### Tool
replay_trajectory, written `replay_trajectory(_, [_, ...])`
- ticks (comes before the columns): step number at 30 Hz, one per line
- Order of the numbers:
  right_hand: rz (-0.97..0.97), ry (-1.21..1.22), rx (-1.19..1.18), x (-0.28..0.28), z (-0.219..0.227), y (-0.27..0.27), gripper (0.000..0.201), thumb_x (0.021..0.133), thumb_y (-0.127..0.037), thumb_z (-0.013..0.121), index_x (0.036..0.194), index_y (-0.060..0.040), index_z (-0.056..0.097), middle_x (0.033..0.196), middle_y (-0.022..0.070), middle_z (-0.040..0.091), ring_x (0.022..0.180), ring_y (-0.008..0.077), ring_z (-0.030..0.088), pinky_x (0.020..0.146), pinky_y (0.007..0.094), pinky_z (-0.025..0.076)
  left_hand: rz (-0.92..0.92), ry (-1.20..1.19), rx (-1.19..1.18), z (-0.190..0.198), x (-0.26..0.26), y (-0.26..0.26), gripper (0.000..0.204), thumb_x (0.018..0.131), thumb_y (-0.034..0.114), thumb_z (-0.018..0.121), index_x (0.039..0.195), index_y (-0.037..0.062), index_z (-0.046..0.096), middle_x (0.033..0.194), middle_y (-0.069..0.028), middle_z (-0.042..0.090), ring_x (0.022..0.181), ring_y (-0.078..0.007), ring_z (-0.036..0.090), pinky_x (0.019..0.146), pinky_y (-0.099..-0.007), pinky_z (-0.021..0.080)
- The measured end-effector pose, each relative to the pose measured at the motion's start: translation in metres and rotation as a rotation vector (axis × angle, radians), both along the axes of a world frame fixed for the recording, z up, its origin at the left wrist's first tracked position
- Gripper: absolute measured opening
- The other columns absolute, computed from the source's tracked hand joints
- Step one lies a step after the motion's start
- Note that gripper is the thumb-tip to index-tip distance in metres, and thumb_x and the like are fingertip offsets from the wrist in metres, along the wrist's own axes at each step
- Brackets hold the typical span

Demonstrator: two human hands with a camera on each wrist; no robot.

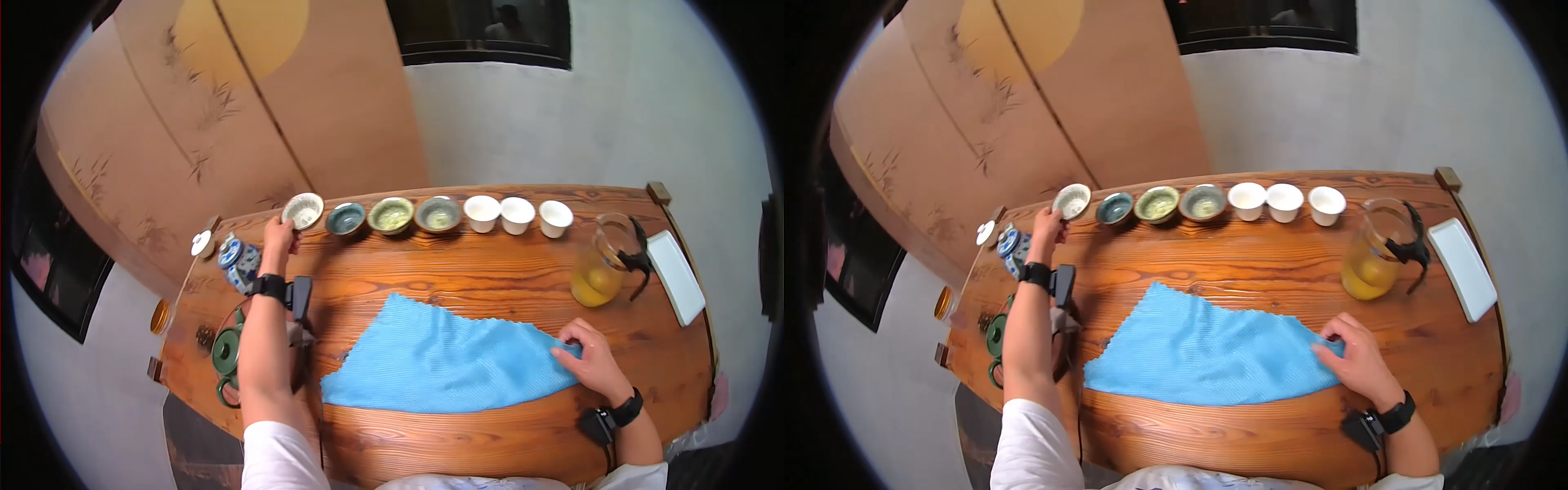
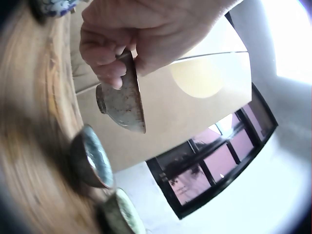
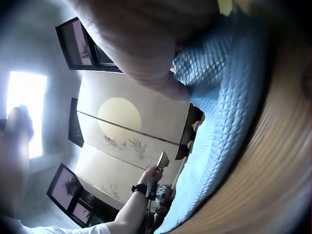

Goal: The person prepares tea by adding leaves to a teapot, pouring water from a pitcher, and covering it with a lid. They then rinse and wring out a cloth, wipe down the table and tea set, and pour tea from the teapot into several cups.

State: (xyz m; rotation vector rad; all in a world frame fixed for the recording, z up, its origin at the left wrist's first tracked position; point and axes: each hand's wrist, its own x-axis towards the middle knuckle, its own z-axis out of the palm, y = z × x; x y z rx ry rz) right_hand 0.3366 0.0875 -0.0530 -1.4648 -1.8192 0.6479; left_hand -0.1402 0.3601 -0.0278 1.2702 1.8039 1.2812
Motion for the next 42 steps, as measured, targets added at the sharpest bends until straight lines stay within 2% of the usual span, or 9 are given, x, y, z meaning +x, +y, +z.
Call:
replay_trajectory(3, [0.068, 0.250, -0.228, -0.004, -0.001, -0.004, 0.021, 0.078, -0.018, 0.062, 0.087, -0.0015, 0.054, 0.078, 0.0083, 0.056, 0.073, 0.0159, 0.053, 0.065, 0.0281, 0.042, -0.208, -0.044, -0.012, 0.036, 0.047, -0.015, 0.010, 0.082, 0.012, 0.042, 0.079, 0.0035, 0.047, 0.053, -0.0055, 0.050, 0.034, -0.0114, 0.043, 0.027, -0.0247, 0.033])
replay_trajectory(11, [0.144, 0.318, -0.183, -0.004, -0.019, -0.004, 0.033, 0.078, -0.023, 0.062, 0.103, -0.0034, 0.054, 0.086, 0.0115, 0.059, 0.079, 0.0184, 0.056, 0.070, 0.0292, 0.044, -0.752, -0.183, -0.084, 0.094, 0.230, -0.072, 0.010, 0.082, 0.011, 0.044, 0.084, 0.0037, 0.051, 0.054, -0.0016, 0.048, 0.037, -0.0072, 0.042, 0.030, -0.0202, 0.032])
replay_trajectory(13, [0.180, 0.316, -0.267, -0.002, -0.020, -0.005, 0.038, 0.077, -0.022, 0.065, 0.107, -0.0024, 0.052, 0.088, 0.0054, 0.056, 0.080, 0.0103, 0.050, 0.069, 0.0241, 0.041, -0.833, -0.142, -0.076, 0.096, 0.267, -0.077, 0.013, 0.082, 0.011, 0.045, 0.090, 0.0046, 0.053, 0.053, 0.0000, 0.047, 0.035, -0.0066, 0.042, 0.029, -0.0193, 0.031])
replay_trajectory(17, [0.169, 0.035, 0.025, 0.002, -0.025, -0.010, 0.047, 0.072, -0.025, 0.066, 0.110, -0.0022, 0.051, 0.097, 0.0134, 0.056, 0.085, 0.0261, 0.056, 0.073, 0.0331, 0.044, -0.923, -0.032, 0.052, 0.102, 0.331, -0.088, 0.015, 0.079, 0.009, 0.043, 0.086, -0.0011, 0.052, 0.055, -0.0051, 0.050, 0.037, -0.0081, 0.041, 0.031, -0.0219, 0.029])
replay_trajectory(21, [0.139, -0.152, -0.090, 0.014, 0.003, -0.018, 0.050, 0.068, -0.026, 0.068, 0.109, -0.0017, 0.051, 0.099, 0.0166, 0.054, 0.088, 0.0330, 0.054, 0.072, 0.0384, 0.044, -0.946, 0.179, 0.101, 0.108, 0.370, -0.091, 0.019, 0.078, 0.011, 0.045, 0.087, -0.0040, 0.051, 0.055, -0.0076, 0.051, 0.040, -0.0095, 0.045, 0.035, -0.0255, 0.034])
replay_trajectory(29, [0.064, -0.364, -0.158, 0.025, 0.002, -0.015, 0.036, 0.066, -0.024, 0.068, 0.089, -0.0004, 0.055, 0.073, 0.0160, 0.060, 0.074, 0.0337, 0.059, 0.065, 0.0421, 0.047, -0.681, 0.750, 0.876, 0.100, 0.409, -0.109, 0.017, 0.072, 0.010, 0.051, 0.088, 0.0034, 0.051, 0.060, -0.0210, 0.054, 0.055, -0.0394, 0.053, 0.050, -0.0445, 0.044])
replay_trajectory(34, [0.089, -0.252, -0.249, 0.021, 0.005, -0.012, 0.028, 0.069, -0.023, 0.064, 0.082, 0.0001, 0.057, 0.075, 0.0178, 0.060, 0.075, 0.0342, 0.059, 0.066, 0.0420, 0.046, -0.599, 1.054, 1.180, 0.092, 0.423, -0.128, 0.025, 0.073, 0.006, 0.054, 0.098, 0.0090, 0.050, 0.062, -0.0087, 0.059, 0.051, -0.0245, 0.057, 0.040, -0.0335, 0.043])
replay_trajectory(39, [0.182, 0.031, -0.139, 0.020, -0.003, -0.009, 0.032, 0.073, -0.027, 0.064, 0.092, -0.0014, 0.058, 0.084, 0.0142, 0.061, 0.075, 0.0266, 0.059, 0.068, 0.0339, 0.045, -0.528, 1.082, 1.197, 0.084, 0.420, -0.137, 0.031, 0.071, 0.007, 0.056, 0.101, 0.0104, 0.050, 0.061, -0.0090, 0.058, 0.050, -0.0246, 0.057, 0.042, -0.0335, 0.044])
replay_trajectory(42, [0.273, 0.409, -0.369, 0.017, 0.005, -0.009, 0.028, 0.076, -0.022, 0.063, 0.095, -0.0004, 0.059, 0.084, 0.0105, 0.062, 0.076, 0.0157, 0.059, 0.070, 0.0285, 0.046, -0.498, 0.674, 0.995, 0.085, 0.395, -0.132, 0.028, 0.073, 0.009, 0.055, 0.101, 0.0104, 0.053, 0.056, -0.0132, 0.054, 0.052, -0.0299, 0.056, 0.049, -0.0356, 0.045])
